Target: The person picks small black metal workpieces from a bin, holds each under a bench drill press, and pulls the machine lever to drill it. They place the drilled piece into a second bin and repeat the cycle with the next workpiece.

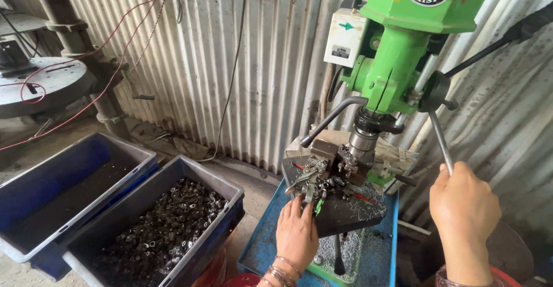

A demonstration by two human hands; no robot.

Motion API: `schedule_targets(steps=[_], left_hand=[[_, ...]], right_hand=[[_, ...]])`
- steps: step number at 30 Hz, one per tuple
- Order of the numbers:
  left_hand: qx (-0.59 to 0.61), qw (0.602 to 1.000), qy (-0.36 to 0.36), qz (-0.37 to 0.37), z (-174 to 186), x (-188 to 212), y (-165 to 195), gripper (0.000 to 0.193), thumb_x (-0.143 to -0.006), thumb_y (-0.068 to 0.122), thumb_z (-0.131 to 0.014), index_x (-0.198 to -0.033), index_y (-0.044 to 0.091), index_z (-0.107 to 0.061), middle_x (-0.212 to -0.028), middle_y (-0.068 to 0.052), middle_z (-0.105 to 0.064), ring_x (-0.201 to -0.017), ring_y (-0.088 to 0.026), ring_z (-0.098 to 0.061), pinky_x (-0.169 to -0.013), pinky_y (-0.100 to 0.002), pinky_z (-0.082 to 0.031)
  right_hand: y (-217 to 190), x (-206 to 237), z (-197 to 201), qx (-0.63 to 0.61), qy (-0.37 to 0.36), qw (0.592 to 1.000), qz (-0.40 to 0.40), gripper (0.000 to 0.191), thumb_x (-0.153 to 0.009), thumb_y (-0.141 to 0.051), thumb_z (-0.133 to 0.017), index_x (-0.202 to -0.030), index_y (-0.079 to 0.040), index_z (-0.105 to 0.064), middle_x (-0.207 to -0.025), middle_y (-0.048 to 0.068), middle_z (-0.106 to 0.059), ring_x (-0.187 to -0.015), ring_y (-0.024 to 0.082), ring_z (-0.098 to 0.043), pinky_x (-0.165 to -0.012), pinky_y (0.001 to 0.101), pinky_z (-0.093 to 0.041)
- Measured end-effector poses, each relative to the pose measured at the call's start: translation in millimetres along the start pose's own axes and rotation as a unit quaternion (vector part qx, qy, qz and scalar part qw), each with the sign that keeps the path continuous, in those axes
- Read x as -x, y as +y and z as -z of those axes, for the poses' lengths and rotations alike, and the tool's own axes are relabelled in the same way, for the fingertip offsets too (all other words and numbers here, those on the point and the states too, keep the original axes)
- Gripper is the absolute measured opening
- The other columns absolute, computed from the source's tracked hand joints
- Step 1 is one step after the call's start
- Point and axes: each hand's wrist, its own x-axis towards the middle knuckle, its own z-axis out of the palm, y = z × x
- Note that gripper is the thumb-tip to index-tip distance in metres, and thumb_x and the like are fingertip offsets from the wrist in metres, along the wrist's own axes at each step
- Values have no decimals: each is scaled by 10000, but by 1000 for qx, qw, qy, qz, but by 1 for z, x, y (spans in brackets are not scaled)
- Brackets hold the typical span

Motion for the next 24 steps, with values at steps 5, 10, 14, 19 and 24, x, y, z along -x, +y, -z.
schedule_targets(steps=[5, 10, 14, 19, 24], left_hand=[[33, 999, 3, 34, 9, -1, 5, 361, -850, 127, -656, -1200, 41, -638, -1164, -144, -593, -1073, -335, -553, -907, -453, -449], [4, 995, -74, 64, 19, -5, 15, 306, -825, 129, -719, -1124, 87, -673, -1080, -136, -586, -1047, -310, -555, -875, -444, -456], [122, 987, -105, 7, 15, -2, 25, 292, -805, 196, -822, -1085, 150, -752, -947, -96, -685, -889, -253, -653, -748, -390, -538], [488, 802, -332, 94, -16, -26, 51, 494, -878, 391, -864, -1145, 47, -631, -863, -44, -703, -712, -96, -650, -630, -233, -518], [551, 753, -202, 297, -41, -71, 79, 414, -966, 425, -708, -1158, 68, -621, -832, -15, -682, -629, -82, -588, -549, -248, -492]], right_hand=[[-4, 0, 0, -2, 10, 1000, 2, 355, -1095, -367, -546, -975, -67, -693, -851, 247, -729, -818, 490, -707, -739, 571, -564], [-5, 0, 1, -2, 11, 1000, 3, 357, -1098, -373, -544, -978, -70, -690, -850, 244, -730, -817, 487, -708, -746, 570, -565], [-6, -2, 0, -2, 5, 1000, -5, 359, -1086, -378, -539, -971, -73, -688, -846, 242, -732, -810, 490, -708, -738, 571, -566], [-6, -4, 3, -2, 1, 1000, -8, 353, -1076, -381, -532, -971, -81, -685, -839, 237, -735, -811, 487, -712, -738, 570, -570], [-7, -4, 7, 3, 3, 1000, -14, 350, -1067, -393, -527, -973, -97, -688, -850, 228, -742, -829, 472, -721, -745, 565, -577]])
